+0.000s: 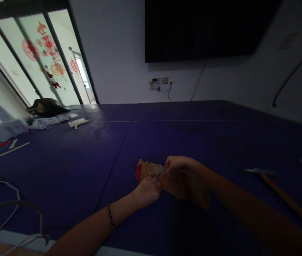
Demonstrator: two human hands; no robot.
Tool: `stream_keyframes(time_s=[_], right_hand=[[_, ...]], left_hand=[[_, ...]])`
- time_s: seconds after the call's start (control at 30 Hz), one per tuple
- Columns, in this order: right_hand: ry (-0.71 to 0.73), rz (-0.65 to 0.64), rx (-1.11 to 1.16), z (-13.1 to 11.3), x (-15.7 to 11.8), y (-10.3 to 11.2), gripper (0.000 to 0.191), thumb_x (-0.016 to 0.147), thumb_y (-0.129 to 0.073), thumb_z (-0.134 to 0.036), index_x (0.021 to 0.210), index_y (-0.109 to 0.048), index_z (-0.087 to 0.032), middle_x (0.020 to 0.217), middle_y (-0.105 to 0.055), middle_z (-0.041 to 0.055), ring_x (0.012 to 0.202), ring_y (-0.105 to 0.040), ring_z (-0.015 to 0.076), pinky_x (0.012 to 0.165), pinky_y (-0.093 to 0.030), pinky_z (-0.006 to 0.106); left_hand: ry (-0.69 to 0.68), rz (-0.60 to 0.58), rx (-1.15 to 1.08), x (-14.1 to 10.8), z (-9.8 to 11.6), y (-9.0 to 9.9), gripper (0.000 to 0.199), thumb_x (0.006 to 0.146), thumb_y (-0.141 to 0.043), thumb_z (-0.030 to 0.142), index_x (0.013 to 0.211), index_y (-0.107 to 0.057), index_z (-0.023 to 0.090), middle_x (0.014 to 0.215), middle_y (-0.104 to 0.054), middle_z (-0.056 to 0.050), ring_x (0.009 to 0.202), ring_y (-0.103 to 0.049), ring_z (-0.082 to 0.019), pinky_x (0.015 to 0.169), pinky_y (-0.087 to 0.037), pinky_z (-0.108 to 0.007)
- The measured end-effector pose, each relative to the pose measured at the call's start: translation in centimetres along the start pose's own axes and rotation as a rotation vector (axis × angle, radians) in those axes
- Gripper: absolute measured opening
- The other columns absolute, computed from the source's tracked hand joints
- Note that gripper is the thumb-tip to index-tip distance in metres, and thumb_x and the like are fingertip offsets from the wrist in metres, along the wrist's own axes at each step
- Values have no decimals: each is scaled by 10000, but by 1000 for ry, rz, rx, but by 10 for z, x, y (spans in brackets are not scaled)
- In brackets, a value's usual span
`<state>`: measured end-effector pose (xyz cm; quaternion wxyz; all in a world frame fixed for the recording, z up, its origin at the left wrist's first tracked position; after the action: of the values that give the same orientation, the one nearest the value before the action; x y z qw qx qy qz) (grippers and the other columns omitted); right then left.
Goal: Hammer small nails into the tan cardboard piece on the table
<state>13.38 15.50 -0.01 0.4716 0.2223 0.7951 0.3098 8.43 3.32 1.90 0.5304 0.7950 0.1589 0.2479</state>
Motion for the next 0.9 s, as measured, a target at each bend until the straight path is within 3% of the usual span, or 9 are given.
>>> stream_keyframes(time_s=[0.23, 0.4, 0.53, 0.7, 0.9], right_hand=[[-6, 74, 177, 14, -4, -6, 242, 834, -509, -283, 1022, -547, -135, 1025, -573, 44, 842, -577, 183, 693, -490, 353], [3, 209, 376, 29, -13, -9, 103, 678, -633, -199, 663, -642, -98, 559, -576, -19, 517, -520, 88, 489, -402, 195], [-25, 315, 525, 49, -28, -12, 151, 593, -647, -247, 514, -614, -124, 416, -495, -46, 409, -449, 71, 416, -336, 190], [-92, 418, 676, 90, -67, -14, 189, 568, -633, -323, 520, -615, -141, 460, -573, -3, 441, -521, 117, 426, -381, 211], [-165, 517, 885, 166, -133, -20, 220, 629, -568, -362, 650, -677, -172, 755, -704, 123, 681, -653, 231, 638, -490, 291]], left_hand=[[27, -21, 7, -3, -4, -3, 179, 865, -383, 136, 950, -538, 105, 807, -602, -59, 758, -538, -164, 603, -377, -285], [70, -22, 14, -5, -9, 0, 260, 900, -290, 150, 1046, -502, 114, 839, -598, -50, 793, -531, -160, 617, -370, -284], [66, 43, 40, -7, -9, 6, 287, 899, -290, 132, 1154, -420, 123, 800, -579, -39, 726, -526, -139, 590, -366, -273], [80, 132, 76, -10, -9, 10, 318, 879, -352, 124, 1196, -377, 129, 737, -551, -22, 657, -514, -130, 536, -348, -269], [79, 92, 46, -9, -9, 5, 311, 874, -368, 135, 1185, -389, 135, 762, -547, -20, 648, -509, -127, 545, -359, -271]])
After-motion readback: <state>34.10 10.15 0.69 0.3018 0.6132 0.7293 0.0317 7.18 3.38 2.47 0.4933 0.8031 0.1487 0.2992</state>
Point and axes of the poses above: each hand's wrist, its own x-axis towards the middle knuckle, its own y-axis out of the back of the hand, z = x × y, the point moved 9 cm from there along x, towards the middle knuckle
